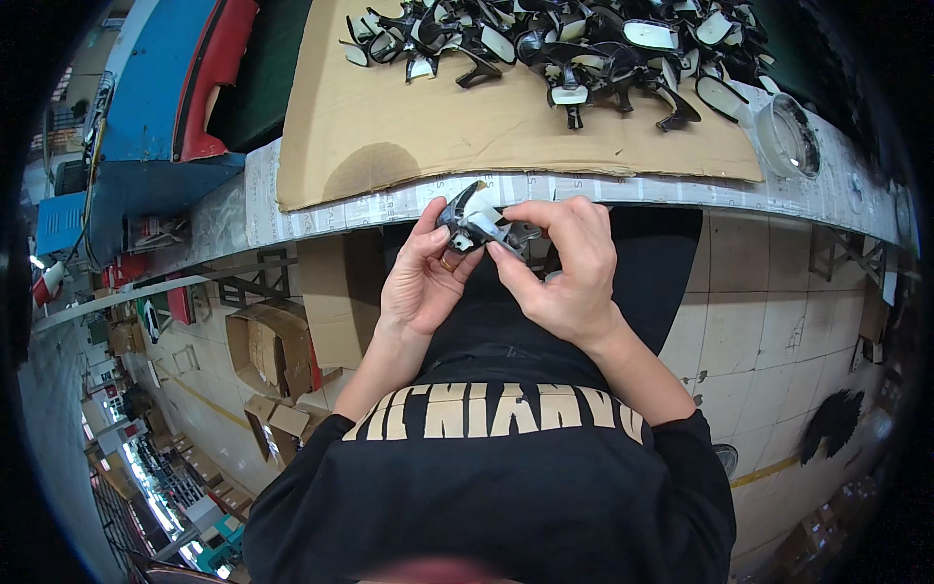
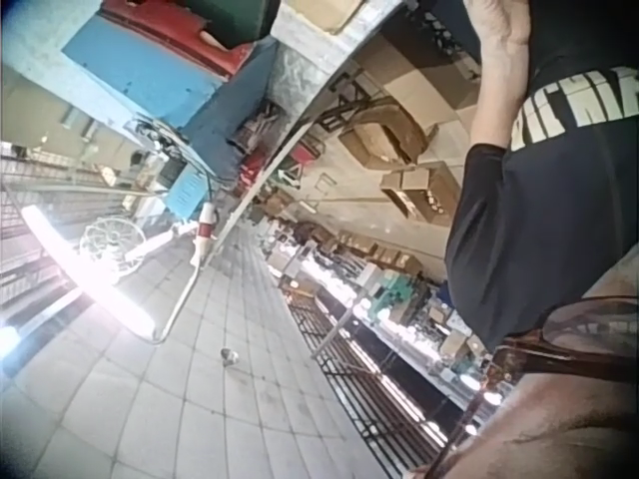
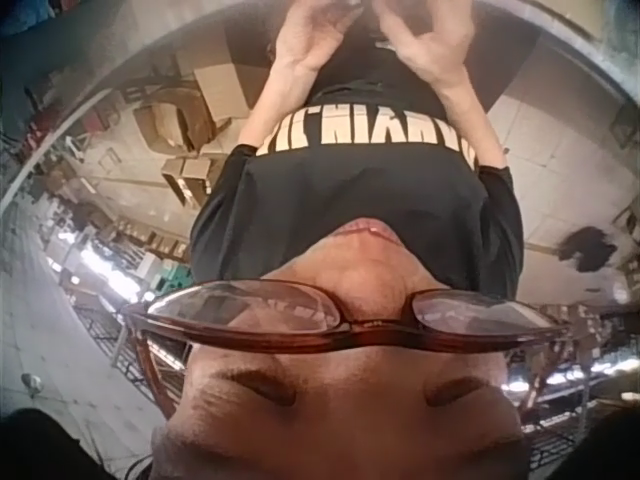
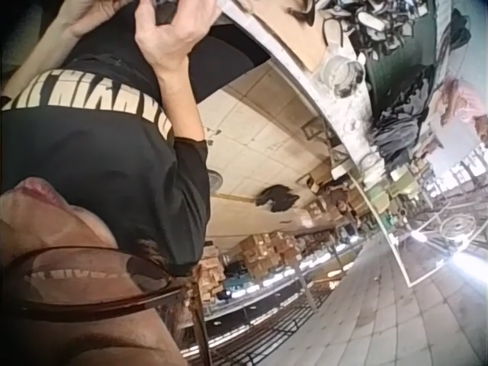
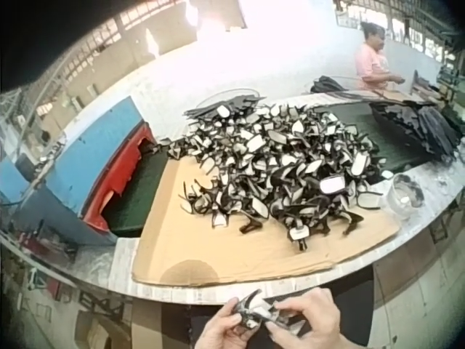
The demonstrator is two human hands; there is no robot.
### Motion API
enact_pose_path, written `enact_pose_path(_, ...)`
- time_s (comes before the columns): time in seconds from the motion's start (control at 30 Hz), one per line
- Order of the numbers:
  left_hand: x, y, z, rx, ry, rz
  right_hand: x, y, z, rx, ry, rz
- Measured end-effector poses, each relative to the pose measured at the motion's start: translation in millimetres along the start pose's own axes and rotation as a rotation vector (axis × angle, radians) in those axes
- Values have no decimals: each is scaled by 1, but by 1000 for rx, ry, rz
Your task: Assemble small mirrored components into plastic housings on a production line.
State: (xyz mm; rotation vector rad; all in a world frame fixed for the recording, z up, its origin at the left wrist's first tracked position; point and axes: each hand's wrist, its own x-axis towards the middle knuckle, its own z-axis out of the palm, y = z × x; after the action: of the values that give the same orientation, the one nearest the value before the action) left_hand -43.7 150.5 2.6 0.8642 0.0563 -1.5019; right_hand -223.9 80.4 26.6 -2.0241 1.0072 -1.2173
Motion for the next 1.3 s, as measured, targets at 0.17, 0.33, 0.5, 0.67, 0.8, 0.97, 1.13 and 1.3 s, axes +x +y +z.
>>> enact_pose_path(0.17, -1, 2, -5, -1, 0, 15, 7, 15, -8, -151, 119, -24)
enact_pose_path(0.33, 0, 3, -5, 20, 16, 6, 7, 12, -13, -43, 112, 103)
enact_pose_path(0.5, -1, 1, -5, 161, -30, 16, 4, 3, -4, 69, -76, 15)
enact_pose_path(0.67, -2, 2, -13, 220, -76, 33, 9, 12, -3, -53, 89, 26)
enact_pose_path(0.8, -2, 1, -14, 207, -49, 42, 9, 20, -10, -59, 114, 89)
enact_pose_path(0.97, 5, 4, -18, -47, -75, -46, 4, 18, -13, 43, 96, 163)
enact_pose_path(1.13, 10, 7, -25, -235, -120, -104, 2, 24, -13, 180, 81, 264)
enact_pose_path(1.3, 7, 24, -42, -230, -130, -53, 11, 29, -8, 265, 62, 267)
